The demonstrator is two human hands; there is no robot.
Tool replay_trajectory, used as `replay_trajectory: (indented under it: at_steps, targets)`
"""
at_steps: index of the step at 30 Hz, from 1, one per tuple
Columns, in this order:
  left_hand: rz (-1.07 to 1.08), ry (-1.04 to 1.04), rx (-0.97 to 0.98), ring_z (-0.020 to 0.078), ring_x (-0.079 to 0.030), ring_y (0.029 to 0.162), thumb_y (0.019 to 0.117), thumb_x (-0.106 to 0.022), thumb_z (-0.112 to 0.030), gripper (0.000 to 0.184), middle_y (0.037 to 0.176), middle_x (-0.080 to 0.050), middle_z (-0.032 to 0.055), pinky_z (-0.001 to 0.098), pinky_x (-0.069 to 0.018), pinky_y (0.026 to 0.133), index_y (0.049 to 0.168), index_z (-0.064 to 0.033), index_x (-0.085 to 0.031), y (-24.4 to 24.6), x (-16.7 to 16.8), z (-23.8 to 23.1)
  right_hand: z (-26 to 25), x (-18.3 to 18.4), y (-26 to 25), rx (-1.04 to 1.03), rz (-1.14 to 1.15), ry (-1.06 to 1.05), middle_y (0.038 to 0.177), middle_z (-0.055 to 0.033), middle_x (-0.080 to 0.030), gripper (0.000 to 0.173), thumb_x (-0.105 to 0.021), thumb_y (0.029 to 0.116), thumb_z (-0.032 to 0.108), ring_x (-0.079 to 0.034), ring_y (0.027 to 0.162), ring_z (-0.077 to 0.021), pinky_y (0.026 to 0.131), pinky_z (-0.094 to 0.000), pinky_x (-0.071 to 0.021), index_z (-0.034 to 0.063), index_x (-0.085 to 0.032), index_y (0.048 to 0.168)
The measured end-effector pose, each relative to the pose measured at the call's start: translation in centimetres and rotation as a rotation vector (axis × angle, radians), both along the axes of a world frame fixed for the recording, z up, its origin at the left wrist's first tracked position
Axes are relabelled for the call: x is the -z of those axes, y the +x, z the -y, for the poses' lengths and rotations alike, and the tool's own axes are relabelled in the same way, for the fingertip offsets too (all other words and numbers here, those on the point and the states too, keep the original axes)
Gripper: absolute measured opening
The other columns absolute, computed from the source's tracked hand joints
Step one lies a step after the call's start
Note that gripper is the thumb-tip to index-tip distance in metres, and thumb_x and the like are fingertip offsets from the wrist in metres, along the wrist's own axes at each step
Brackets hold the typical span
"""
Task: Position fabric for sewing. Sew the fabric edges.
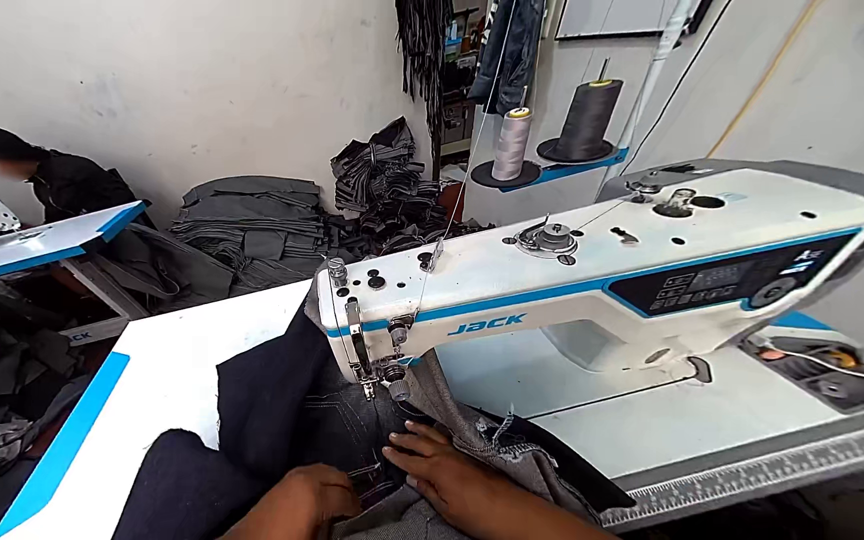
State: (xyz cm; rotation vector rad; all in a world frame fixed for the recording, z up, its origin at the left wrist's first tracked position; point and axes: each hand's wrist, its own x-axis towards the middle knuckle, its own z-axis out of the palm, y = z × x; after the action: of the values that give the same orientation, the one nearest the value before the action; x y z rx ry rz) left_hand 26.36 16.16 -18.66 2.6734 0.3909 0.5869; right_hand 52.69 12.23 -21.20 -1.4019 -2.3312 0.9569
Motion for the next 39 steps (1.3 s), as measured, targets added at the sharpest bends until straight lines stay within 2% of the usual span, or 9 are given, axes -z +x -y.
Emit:
replay_trajectory:
  at_steps: [2,4,5,7,25,29,32,35,39]
  targets:
    - [-0.049,-0.019,-0.072,0.0272,-0.072,0.078,0.0855,-0.053,0.007,0.021,0.079,-0.072,0.0131,0.0392,-0.0595,0.076,0.082,0.0006,-0.073,1.3,-0.7,0.1,-0.4,0.1,0.6,-0.051,0.023,0.020,0.160,-0.0158,-0.043,0.044,-0.044,0.1069,0.008,-0.024,0.156,-0.0385,0.126,-0.0494,-0.0220,0.0150,-0.058,0.147]
    - [-0.391,-0.309,-0.392,0.0402,-0.072,0.092,0.1030,-0.043,-0.007,0.037,0.095,-0.072,0.0257,0.0547,-0.0557,0.087,0.129,0.0093,-0.062,3.9,-2.1,1.0,-0.3,-0.4,0.8,-0.084,0.084,-0.013,0.163,-0.0144,-0.040,0.049,-0.043,0.1033,-0.002,-0.021,0.157,-0.0384,0.127,-0.0510,-0.0194,0.0164,-0.060,0.146]
    - [-0.592,-0.461,-0.563,0.0440,-0.068,0.108,0.1112,-0.038,-0.023,0.050,0.114,-0.069,0.0289,0.0587,-0.0497,0.099,0.156,-0.0010,-0.040,5.7,-2.5,0.9,-0.1,-0.7,0.8,-0.093,0.127,-0.039,0.165,-0.0127,-0.037,0.054,-0.043,0.1012,-0.006,-0.018,0.158,-0.0384,0.127,-0.0534,-0.0181,0.0165,-0.059,0.147]
    - [-0.857,-0.569,-0.767,0.0432,-0.061,0.126,0.1125,-0.036,-0.039,0.061,0.136,-0.063,0.0254,0.0595,-0.0447,0.107,0.166,-0.0154,-0.018,8.5,-2.2,0.9,0.4,-1.4,0.6,-0.100,0.204,-0.093,0.168,-0.0094,-0.031,0.060,-0.043,0.0988,-0.011,-0.012,0.159,-0.0397,0.125,-0.0605,-0.0170,0.0176,-0.055,0.150]
    - [-0.964,-0.507,-0.816,0.0379,-0.053,0.138,0.1104,-0.040,-0.045,0.063,0.150,-0.054,0.0197,0.0580,-0.0417,0.111,0.165,-0.0186,-0.022,9.4,-2.5,-6.5,-7.6,-3.2,0.8,-0.151,0.293,-0.093,0.166,-0.0112,-0.035,0.057,-0.042,0.1005,-0.008,-0.018,0.158,-0.0372,0.126,-0.0561,-0.0169,0.0164,-0.054,0.151]
    - [-0.887,-0.465,-0.751,0.0361,-0.054,0.137,0.1116,-0.040,-0.037,0.055,0.147,-0.056,0.0200,0.0552,-0.0404,0.113,0.161,-0.0132,-0.034,8.7,-2.4,-5.7,-6.8,-4.4,0.2,-0.230,0.356,-0.030,0.127,-0.0254,-0.063,0.030,-0.044,0.1053,0.007,-0.053,0.127,-0.0440,0.113,-0.0582,-0.0327,-0.0033,-0.068,0.121]
    - [-0.720,-0.330,-0.567,0.0401,-0.062,0.123,0.1108,-0.044,-0.029,0.043,0.124,-0.068,0.0256,0.0535,-0.0399,0.111,0.138,0.0008,-0.058,6.5,-2.0,-3.5,-3.6,-5.8,-0.8,-0.271,0.472,-0.234,0.105,-0.0329,-0.066,0.050,-0.040,0.1100,0.030,-0.063,0.109,-0.0500,0.093,-0.0664,-0.0436,-0.0115,-0.066,0.101]
    - [-0.696,-0.252,-0.486,0.0404,-0.066,0.114,0.1105,-0.044,-0.029,0.040,0.113,-0.071,0.0256,0.0533,-0.0414,0.107,0.126,0.0029,-0.063,5.5,-2.1,-3.0,-2.2,-7.4,-2.4,-0.075,0.613,-0.429,0.121,-0.0373,-0.061,0.059,-0.041,0.1108,0.040,-0.057,0.122,-0.0518,0.099,-0.0666,-0.0436,-0.0154,-0.062,0.113]
    - [-0.795,-0.307,-0.502,0.0389,-0.064,0.117,0.1115,-0.042,-0.029,0.041,0.116,-0.069,0.0249,0.0517,-0.0394,0.109,0.128,0.0028,-0.061,5.7,-3.2,-3.4,-3.0,-5.0,-3.6,0.048,0.443,-0.055,0.141,-0.0259,-0.053,0.043,-0.058,0.1016,0.015,-0.049,0.135,-0.0434,0.109,-0.0566,-0.0417,-0.0049,-0.052,0.140]
